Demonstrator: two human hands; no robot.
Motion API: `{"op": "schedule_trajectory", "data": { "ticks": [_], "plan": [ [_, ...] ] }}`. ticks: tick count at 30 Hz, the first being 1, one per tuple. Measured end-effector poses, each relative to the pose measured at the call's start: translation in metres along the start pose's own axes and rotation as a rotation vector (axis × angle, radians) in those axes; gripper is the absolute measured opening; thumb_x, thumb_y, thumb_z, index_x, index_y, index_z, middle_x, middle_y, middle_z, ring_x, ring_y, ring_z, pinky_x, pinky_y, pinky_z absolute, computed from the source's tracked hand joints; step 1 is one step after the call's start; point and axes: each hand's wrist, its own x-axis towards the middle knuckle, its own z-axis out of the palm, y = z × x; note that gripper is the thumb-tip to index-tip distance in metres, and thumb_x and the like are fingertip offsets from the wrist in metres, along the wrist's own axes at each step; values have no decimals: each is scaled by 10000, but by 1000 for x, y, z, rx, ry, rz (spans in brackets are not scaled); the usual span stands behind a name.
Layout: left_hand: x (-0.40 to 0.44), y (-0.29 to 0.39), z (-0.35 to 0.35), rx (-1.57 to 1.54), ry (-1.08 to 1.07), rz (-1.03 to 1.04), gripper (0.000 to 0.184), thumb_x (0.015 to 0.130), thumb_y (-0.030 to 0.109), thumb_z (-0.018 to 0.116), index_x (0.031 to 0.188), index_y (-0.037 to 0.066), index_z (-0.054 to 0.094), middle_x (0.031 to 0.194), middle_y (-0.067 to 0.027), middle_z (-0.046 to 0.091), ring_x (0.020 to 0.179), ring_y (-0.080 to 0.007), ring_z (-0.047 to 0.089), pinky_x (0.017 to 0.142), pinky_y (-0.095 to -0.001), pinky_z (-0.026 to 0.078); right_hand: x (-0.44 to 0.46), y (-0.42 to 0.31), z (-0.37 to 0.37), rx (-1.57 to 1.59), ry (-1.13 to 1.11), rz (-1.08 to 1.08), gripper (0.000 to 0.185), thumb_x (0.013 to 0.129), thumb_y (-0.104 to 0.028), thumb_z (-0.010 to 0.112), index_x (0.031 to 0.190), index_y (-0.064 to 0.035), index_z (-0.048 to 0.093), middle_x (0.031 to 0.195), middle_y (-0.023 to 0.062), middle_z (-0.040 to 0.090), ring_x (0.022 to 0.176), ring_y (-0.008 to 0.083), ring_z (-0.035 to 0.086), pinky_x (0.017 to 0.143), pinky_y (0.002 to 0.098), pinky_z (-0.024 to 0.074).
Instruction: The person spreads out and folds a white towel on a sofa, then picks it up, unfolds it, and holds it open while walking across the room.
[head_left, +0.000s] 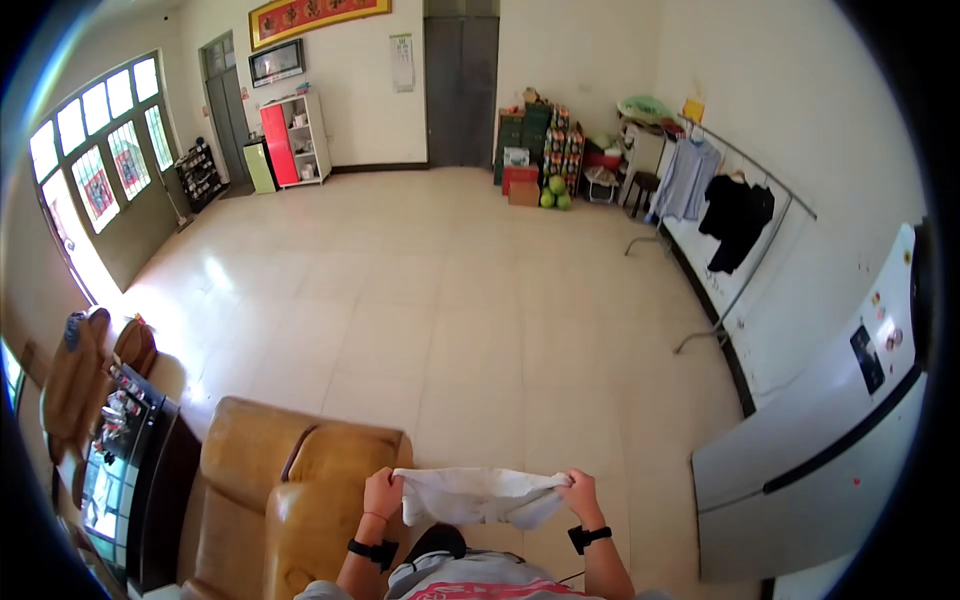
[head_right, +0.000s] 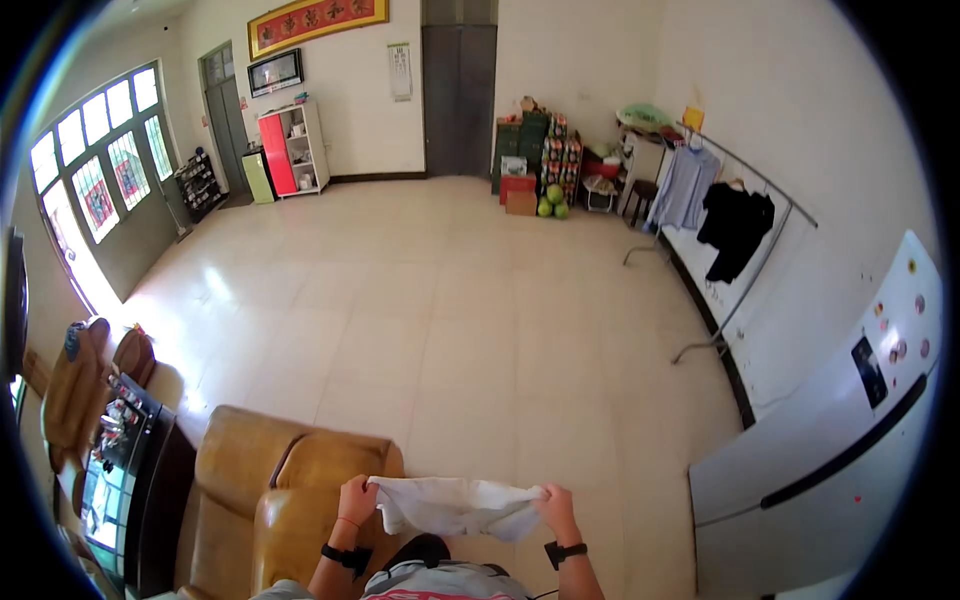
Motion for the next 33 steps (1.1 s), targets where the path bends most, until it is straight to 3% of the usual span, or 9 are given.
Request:
{"op": "schedule_trajectory", "data": {
  "ticks": [2, 4, 11, 17, 20, 23, 27, 30, 33],
  "plan": [
    [62, -3, 6, -54, -23, 8, 298, 877, 230, 645, 724, -13, 564, 743, -259, 621, 726, -461, 615, 629, -504, 479, 67, -38, 6, -41, -59, 4, 124, 731, -67, 700, 768, 10, 610, 658, 108, 578, 638, 156, 558, 606, 328, 480],
    [138, 30, -8, -87, 56, 15, 281, 904, 214, 628, 752, -12, 561, 715, -245, 609, 689, -439, 617, 597, -474, 476, 147, -56, 8, -64, 8, -68, 185, 751, -100, 714, 763, 3, 561, 639, 118, 588, 573, 236, 516, 567, 361, 453],
    [354, 86, -28, -77, 125, 211, 204, 889, 177, 605, 816, -12, 587, 702, -245, 593, 681, -417, 617, 597, -454, 476, 325, -172, -12, 217, 435, -112, 114, 728, 40, 687, 772, -11, 595, 668, 18, 569, 645, 96, 496, 584, 275, 442],
    [488, 49, 21, 134, -211, 26, 283, 859, 229, 573, 711, -9, 610, 658, -216, 622, 672, -410, 629, 626, -488, 493, 448, -75, 33, -16, 173, 99, 223, 641, 17, 799, 749, 4, 605, 658, 51, 574, 610, 137, 520, 565, 309, 456],
    [573, 40, 67, 31, -221, -97, 347, 875, 249, 544, 662, -20, 599, 625, -203, 636, 614, -365, 669, 612, -457, 529, 542, -26, 77, -184, 247, -51, 270, 621, -38, 841, 719, 8, 593, 648, 88, 572, 595, 176, 534, 553, 332, 453],
    [659, 81, 86, -102, -277, -313, 394, 924, 254, 541, 670, -42, 594, 639, -215, 670, 553, -273, 711, 585, -368, 570, 637, -45, 118, -129, 284, 58, 323, 605, -89, 873, 710, 5, 583, 657, 112, 569, 605, 197, 542, 560, 343, 445],
    [804, 96, 105, -278, -88, -196, 255, 973, 175, 548, 857, -43, 611, 730, -164, 700, 599, -259, 720, 580, -350, 564, 792, -57, 175, -111, 278, -158, 323, 642, -100, 865, 731, 2, 572, 669, 91, 555, 602, 172, 490, 564, 337, 424],
    [896, 133, 63, -519, 356, 67, 156, 1020, 81, 487, 918, -20, 549, 727, -56, 621, 701, -171, 705, 608, -301, 581, 912, -173, 174, 316, 154, -83, 275, 700, -41, 814, 739, -17, 543, 661, 33, 496, 612, 137, 452, 565, 297, 393],
    [940, 188, 3, -416, 641, 237, 128, 1022, 53, 449, 985, -20, 546, 783, -68, 619, 699, -174, 682, 646, -320, 604, 987, -297, 168, 517, 209, -313, 274, 702, 4, 782, 735, -62, 519, 705, 0, 489, 677, 140, 464, 642, 275, 393]
  ]
}}
